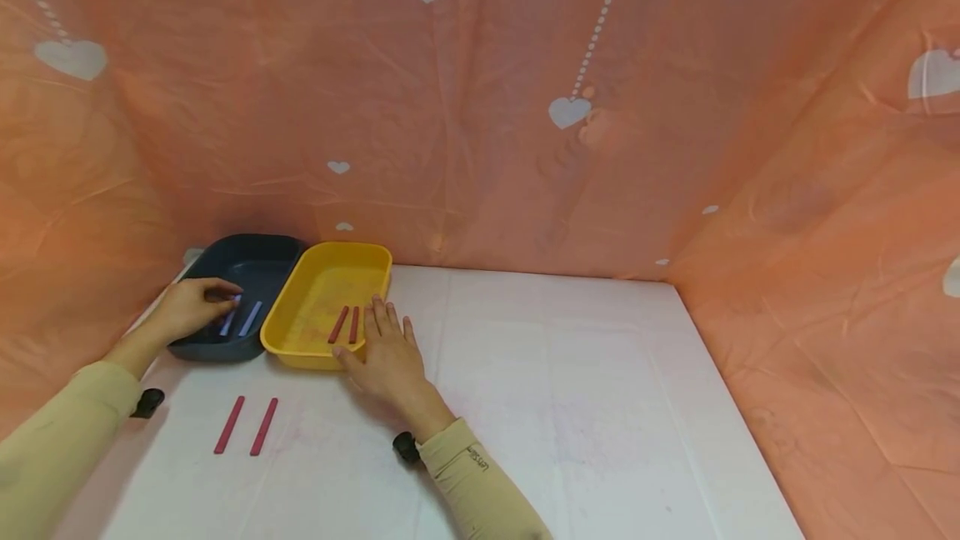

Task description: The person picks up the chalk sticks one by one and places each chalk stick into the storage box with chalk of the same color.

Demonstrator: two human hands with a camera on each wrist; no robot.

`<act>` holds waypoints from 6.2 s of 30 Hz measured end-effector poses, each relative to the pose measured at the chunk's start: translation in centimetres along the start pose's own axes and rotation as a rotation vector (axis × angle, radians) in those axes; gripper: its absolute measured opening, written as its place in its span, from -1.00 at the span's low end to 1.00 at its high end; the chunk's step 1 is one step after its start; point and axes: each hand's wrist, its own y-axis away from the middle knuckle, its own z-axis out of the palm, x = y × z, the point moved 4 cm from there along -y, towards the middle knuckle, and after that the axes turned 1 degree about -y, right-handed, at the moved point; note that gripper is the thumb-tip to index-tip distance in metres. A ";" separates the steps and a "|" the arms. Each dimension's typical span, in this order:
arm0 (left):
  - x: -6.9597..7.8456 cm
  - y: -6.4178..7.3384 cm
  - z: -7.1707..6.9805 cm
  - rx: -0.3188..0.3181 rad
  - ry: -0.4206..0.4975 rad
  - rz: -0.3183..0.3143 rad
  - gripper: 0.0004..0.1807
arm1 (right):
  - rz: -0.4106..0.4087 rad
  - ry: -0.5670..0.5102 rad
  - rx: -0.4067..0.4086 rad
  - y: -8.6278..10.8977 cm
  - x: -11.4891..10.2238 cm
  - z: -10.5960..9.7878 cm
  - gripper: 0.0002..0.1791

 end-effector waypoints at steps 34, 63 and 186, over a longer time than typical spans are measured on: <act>-0.8 -1.0 1.5 -0.118 -0.069 -0.061 -0.69 | 0.029 0.027 -0.010 -0.2 0.1 0.4 -0.07; 5.8 3.4 -0.6 0.134 0.016 0.159 -0.65 | -0.008 0.007 0.019 0.0 0.1 0.3 -0.09; 10.6 8.9 3.3 0.217 0.252 0.243 -0.66 | 0.002 -0.008 0.014 0.0 0.1 0.4 -0.08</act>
